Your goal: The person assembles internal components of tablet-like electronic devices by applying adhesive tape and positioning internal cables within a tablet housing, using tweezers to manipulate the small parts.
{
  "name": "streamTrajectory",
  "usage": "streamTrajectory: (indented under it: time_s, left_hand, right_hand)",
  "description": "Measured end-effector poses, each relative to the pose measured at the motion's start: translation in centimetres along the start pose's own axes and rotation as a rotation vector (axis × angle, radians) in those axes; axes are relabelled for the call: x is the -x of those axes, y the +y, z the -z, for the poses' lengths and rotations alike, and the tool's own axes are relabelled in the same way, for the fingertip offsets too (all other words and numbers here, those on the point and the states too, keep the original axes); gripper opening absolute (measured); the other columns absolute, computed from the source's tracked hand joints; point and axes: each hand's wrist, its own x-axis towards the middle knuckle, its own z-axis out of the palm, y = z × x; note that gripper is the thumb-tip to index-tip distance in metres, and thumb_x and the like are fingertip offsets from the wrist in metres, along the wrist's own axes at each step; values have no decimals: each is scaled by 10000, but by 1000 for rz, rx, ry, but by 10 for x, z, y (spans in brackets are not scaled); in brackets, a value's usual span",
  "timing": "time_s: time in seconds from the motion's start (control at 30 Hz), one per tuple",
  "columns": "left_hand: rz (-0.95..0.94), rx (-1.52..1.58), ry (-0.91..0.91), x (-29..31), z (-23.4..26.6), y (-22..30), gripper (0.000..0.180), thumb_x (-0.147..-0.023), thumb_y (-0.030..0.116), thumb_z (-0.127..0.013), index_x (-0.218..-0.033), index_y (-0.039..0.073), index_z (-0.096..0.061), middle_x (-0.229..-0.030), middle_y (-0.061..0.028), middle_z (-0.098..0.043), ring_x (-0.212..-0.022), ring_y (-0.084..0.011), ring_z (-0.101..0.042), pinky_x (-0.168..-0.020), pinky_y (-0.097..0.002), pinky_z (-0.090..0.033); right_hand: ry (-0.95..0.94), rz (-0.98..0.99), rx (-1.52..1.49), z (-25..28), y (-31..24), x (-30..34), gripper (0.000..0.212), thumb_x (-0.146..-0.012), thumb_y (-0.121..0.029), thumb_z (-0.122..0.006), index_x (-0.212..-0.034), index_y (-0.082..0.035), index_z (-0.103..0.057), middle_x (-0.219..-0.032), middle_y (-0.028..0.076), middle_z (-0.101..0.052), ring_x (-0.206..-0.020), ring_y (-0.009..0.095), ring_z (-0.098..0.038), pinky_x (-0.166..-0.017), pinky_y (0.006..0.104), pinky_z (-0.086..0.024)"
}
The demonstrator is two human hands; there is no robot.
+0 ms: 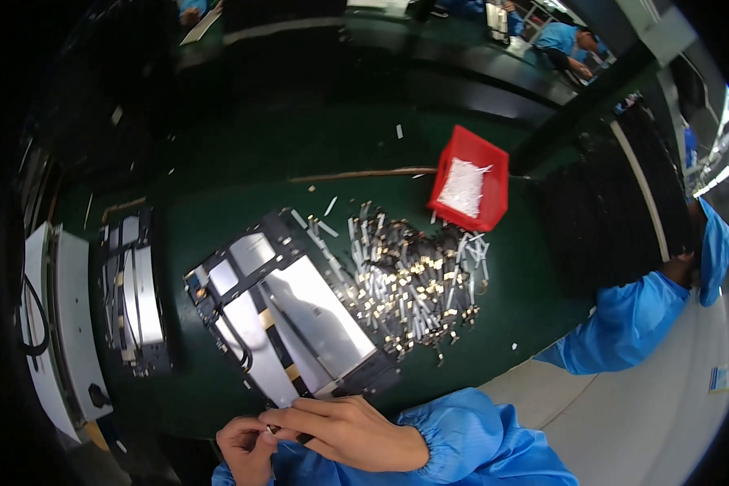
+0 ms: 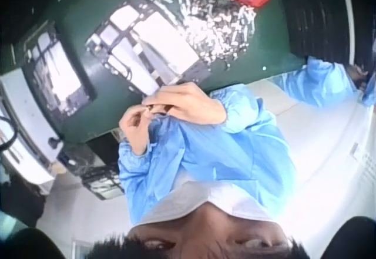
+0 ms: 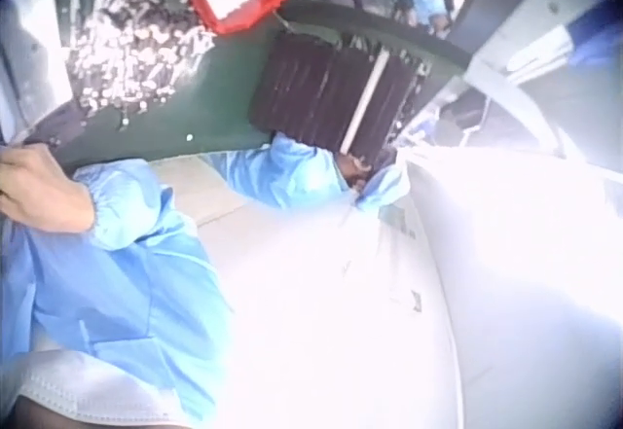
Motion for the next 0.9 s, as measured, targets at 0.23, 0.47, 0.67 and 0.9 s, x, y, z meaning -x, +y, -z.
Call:
streamTrajectory:
  time_s: [0.23,0.47,0.67,0.9]
  left_hand:
    - [-99,-204,-97,-4,-1,18,145,-851,-20,-559,-982,-60,-608,-888,-93,-586,-799,-145,-550,-730,-237,-438]
    - [-768,-618,-146,-23,-17,41,202,-758,-27,-654,-958,-39,-640,-898,-167,-638,-812,-271,-597,-722,-339,-481]
    - [-782,-572,-52,-40,-9,17,203,-832,95,-630,-985,-9,-544,-839,-143,-663,-884,-238,-613,-863,-374,-427]
    - [-611,-300,116,-45,2,1,149,-734,119,-743,-804,66,-623,-1070,-179,-638,-1067,-310,-577,-1011,-455,-322]
  right_hand:
    - [181,380,255,-6,15,6,324,-748,-27,-574,-1072,-31,-586,-873,84,-556,-704,243,-595,-571,320,-492]
    - [164,592,425,17,-2,16,261,-735,-65,-577,-993,-47,-612,-854,61,-582,-697,214,-600,-575,308,-482]
    - [1156,123,631,161,13,5,142,-808,6,-587,-927,25,-662,-869,129,-675,-765,187,-639,-696,235,-478]
    - [837,-129,671,179,34,-9,239,-853,-85,-602,-1057,39,-601,-983,106,-500,-859,181,-519,-752,260,-417]
